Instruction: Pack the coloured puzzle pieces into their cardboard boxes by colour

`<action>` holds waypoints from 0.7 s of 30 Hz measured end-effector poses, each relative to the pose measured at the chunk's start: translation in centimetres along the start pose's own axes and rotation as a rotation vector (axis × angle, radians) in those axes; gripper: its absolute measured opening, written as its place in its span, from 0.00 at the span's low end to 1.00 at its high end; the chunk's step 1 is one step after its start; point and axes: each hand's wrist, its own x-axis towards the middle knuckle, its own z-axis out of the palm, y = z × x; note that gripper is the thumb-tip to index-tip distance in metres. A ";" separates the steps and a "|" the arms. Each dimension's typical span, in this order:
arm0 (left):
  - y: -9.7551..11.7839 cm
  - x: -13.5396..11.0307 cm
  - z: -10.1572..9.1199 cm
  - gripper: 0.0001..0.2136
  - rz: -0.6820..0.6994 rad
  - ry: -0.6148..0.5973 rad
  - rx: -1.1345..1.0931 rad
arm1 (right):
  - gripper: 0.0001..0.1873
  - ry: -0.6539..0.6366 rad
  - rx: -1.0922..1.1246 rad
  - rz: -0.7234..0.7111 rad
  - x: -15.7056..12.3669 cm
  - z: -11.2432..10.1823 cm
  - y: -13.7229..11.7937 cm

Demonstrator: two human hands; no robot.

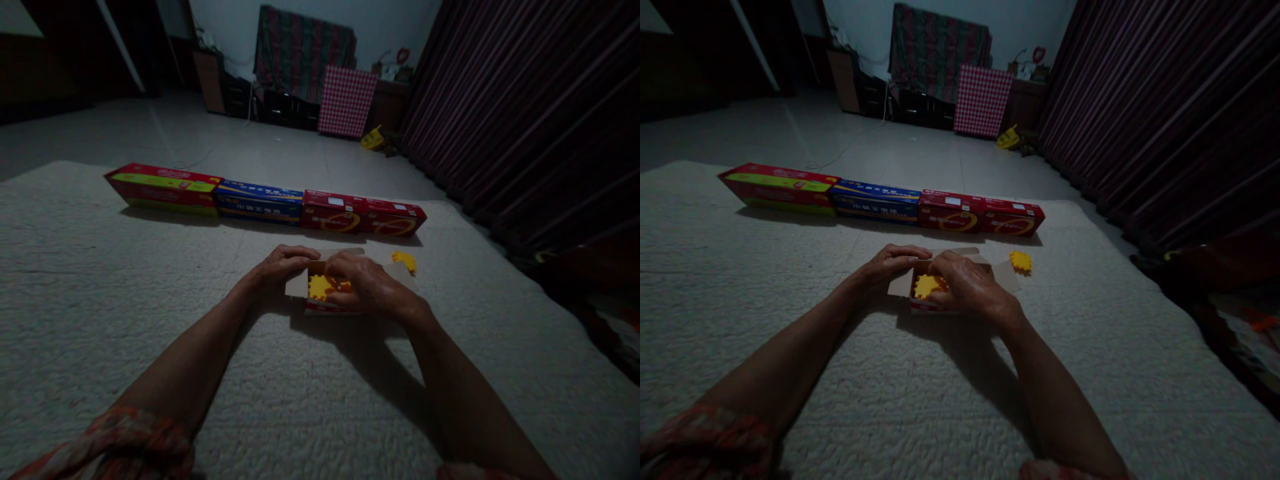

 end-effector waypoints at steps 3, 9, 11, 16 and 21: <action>0.0 -0.1 -0.1 0.09 -0.010 -0.007 0.022 | 0.13 0.069 0.005 -0.026 -0.5 -0.5 0.6; 0.0 -0.1 0.2 0.10 0.002 0.000 -0.008 | 0.07 0.008 -0.077 0.187 -2.0 -3.4 2.0; 0.0 -0.1 0.2 0.10 -0.003 0.001 -0.018 | 0.07 -0.118 -0.114 0.275 -2.2 -4.0 2.3; 0.0 -0.1 0.4 0.10 -0.007 0.014 -0.007 | 0.07 -0.271 -0.236 0.300 -1.7 -3.7 2.4; 0.1 -0.1 0.4 0.10 0.005 0.022 -0.006 | 0.12 -0.324 -0.301 0.319 -0.7 -3.3 2.0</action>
